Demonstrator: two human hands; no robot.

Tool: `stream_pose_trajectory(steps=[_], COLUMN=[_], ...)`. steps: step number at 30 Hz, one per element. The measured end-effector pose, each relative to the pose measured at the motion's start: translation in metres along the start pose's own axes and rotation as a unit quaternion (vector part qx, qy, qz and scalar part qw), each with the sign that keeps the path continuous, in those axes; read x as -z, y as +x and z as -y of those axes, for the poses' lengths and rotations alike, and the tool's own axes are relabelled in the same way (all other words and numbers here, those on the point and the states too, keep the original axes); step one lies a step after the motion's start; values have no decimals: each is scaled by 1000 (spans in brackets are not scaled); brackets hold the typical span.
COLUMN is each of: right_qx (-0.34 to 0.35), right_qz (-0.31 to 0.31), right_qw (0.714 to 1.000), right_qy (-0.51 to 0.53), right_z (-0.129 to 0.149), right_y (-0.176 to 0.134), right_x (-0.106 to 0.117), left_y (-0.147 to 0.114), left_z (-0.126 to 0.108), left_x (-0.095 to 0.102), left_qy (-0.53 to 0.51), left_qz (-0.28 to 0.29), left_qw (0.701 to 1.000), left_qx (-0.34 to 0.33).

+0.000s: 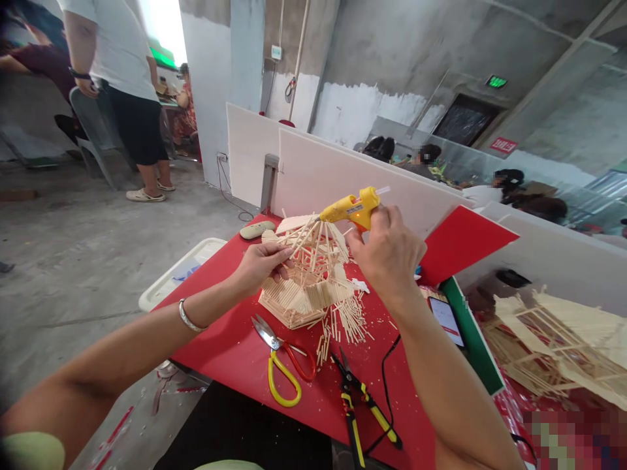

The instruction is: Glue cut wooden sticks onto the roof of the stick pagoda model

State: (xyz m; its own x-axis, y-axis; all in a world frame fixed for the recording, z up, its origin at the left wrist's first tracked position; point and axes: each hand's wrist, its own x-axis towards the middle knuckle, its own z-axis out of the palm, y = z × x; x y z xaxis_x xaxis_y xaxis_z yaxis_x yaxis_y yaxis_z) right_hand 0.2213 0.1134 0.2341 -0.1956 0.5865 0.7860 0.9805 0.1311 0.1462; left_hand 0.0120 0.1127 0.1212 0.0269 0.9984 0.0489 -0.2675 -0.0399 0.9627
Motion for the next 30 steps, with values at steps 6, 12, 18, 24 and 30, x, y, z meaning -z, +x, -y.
stream_pose_trajectory(steps=[6, 12, 18, 24, 30], right_qx=[3, 21, 37, 36, 25], right_qz=[-9, 0, -9, -7, -3], right_qw=[1000, 1000, 999, 999, 1000], right_qy=[3, 16, -3, 0, 11], right_z=[4, 8, 10, 10, 9], right_y=[0, 1, 0, -1, -2], right_x=[-4, -5, -3, 0, 3], left_y=[-3, -5, -10, -11, -14], left_z=[1, -2, -3, -2, -2], left_x=[5, 10, 13, 15, 15], left_qy=[-14, -20, -28, -32, -24], left_qz=[13, 9, 13, 14, 10], left_qw=[1000, 1000, 1000, 999, 1000], left_qx=[-7, -5, 0, -3, -7])
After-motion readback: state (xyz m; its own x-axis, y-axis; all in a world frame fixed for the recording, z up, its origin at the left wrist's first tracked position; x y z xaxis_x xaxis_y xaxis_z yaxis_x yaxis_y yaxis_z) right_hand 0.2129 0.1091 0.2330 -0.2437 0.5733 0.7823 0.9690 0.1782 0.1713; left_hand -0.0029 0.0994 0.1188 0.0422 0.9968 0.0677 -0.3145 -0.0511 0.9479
